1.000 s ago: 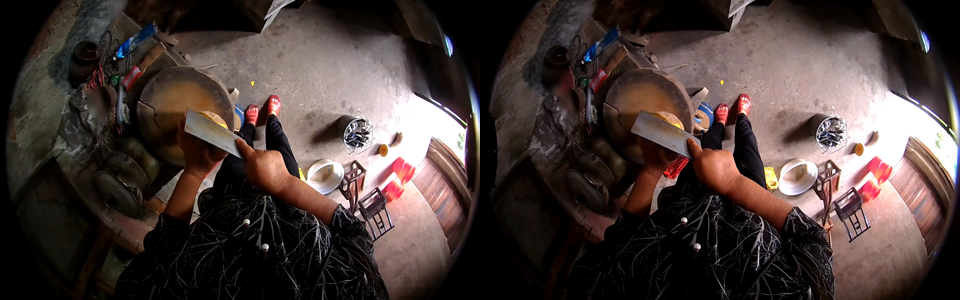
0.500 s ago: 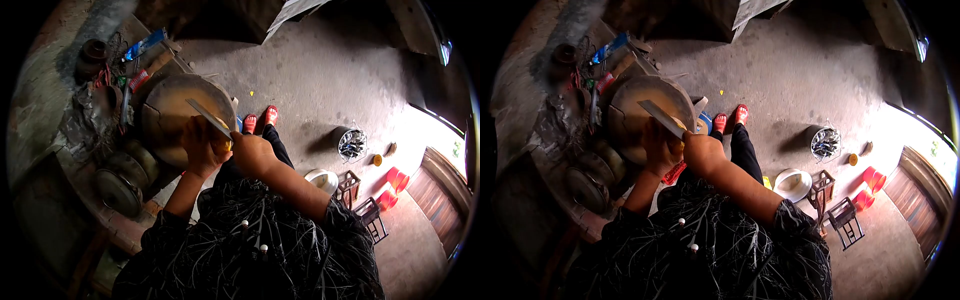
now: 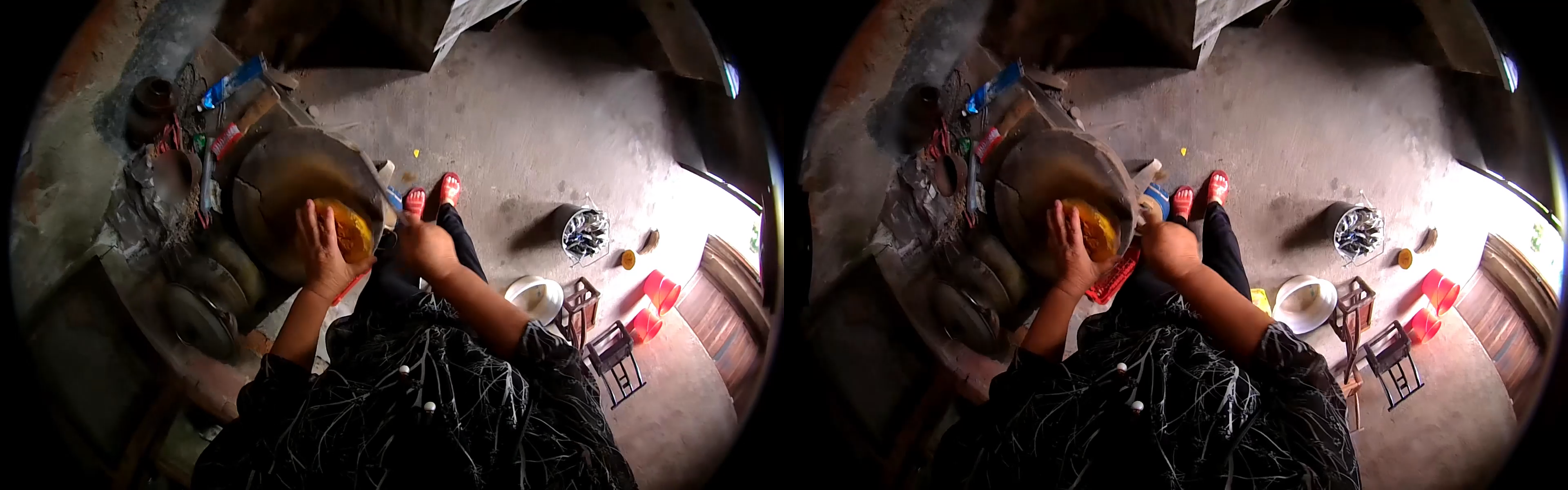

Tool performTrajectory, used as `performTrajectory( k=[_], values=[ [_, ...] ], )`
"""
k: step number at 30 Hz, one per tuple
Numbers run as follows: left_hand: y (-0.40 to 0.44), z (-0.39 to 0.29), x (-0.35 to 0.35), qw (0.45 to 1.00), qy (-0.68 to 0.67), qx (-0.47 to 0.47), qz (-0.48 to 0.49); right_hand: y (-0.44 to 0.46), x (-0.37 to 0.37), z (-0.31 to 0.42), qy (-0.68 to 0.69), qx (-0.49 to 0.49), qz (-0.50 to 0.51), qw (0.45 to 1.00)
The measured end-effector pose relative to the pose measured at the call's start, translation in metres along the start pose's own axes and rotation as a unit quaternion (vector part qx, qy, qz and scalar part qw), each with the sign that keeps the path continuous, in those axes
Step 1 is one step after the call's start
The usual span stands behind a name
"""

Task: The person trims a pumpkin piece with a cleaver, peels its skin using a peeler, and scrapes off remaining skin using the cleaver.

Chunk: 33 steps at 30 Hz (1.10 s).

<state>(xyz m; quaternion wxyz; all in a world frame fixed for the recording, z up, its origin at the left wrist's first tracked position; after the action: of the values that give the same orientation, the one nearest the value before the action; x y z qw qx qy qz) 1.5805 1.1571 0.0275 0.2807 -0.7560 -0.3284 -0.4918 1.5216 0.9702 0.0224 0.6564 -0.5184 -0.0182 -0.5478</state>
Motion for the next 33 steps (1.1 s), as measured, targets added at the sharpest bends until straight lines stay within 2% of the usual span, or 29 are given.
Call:
performTrajectory(
  k=[2,4,8,11,15,17,18,21,24,30,33],
  values=[
    [-0.001,0.002,0.002,1.0,-0.024,-0.004,-0.006,-0.009,-0.004,-0.018,-0.019,0.077,-0.034,0.996],
    [-0.001,0.007,-0.003,0.999,-0.048,-0.012,-0.022,-0.028,-0.001,-0.018,-0.004,0.115,-0.015,0.993],
    [-0.01,0.019,-0.014,0.998,-0.032,-0.018,-0.052,-0.06,0.01,0.007,-0.025,0.096,0.04,0.994],
    [-0.001,0.007,-0.01,0.996,-0.045,-0.031,-0.07,-0.07,0.008,0.016,-0.026,0.118,-0.009,0.993],
    [0.003,0.003,-0.007,0.997,-0.028,-0.038,-0.061,-0.07,0.011,0.019,0.017,0.107,-0.015,0.994],
    [0.001,0.008,-0.011,0.981,-0.191,0.003,-0.034,-0.073,0.017,0.024,0.0,0.1,0.023,0.995],
    [0.002,0.005,-0.01,0.981,-0.192,0.002,-0.033,-0.074,0.019,0.025,0.0,0.099,0.023,0.995],
    [0.006,-0.001,-0.006,0.986,-0.156,-0.013,-0.062,-0.073,0.019,0.023,0.026,0.083,0.04,0.995],
    [0.004,0.01,-0.012,0.999,-0.018,-0.018,-0.025,-0.071,0.014,0.021,0.045,0.072,0.007,0.996],
    [0.008,0.0,-0.004,1.0,0.015,0.007,-0.013,-0.064,0.024,0.028,0.006,0.041,0.063,0.997],
    [0.009,-0.002,-0.001,0.999,-0.029,0.007,-0.019,-0.051,0.024,0.026,0.012,0.032,0.054,0.998]
  ],
)
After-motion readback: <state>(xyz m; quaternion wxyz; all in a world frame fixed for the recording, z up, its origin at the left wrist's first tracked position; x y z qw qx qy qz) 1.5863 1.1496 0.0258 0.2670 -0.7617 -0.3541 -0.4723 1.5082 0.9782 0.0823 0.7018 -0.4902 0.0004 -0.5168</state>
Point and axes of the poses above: each hand's wrist, its own y-axis towards the middle knuckle, its own x-axis out of the back of the hand, z = x × y, the point moved 3 cm from there along y, towards the middle knuckle, and after that the axes turned 5 degrees about -x, right-handed, at the moved point
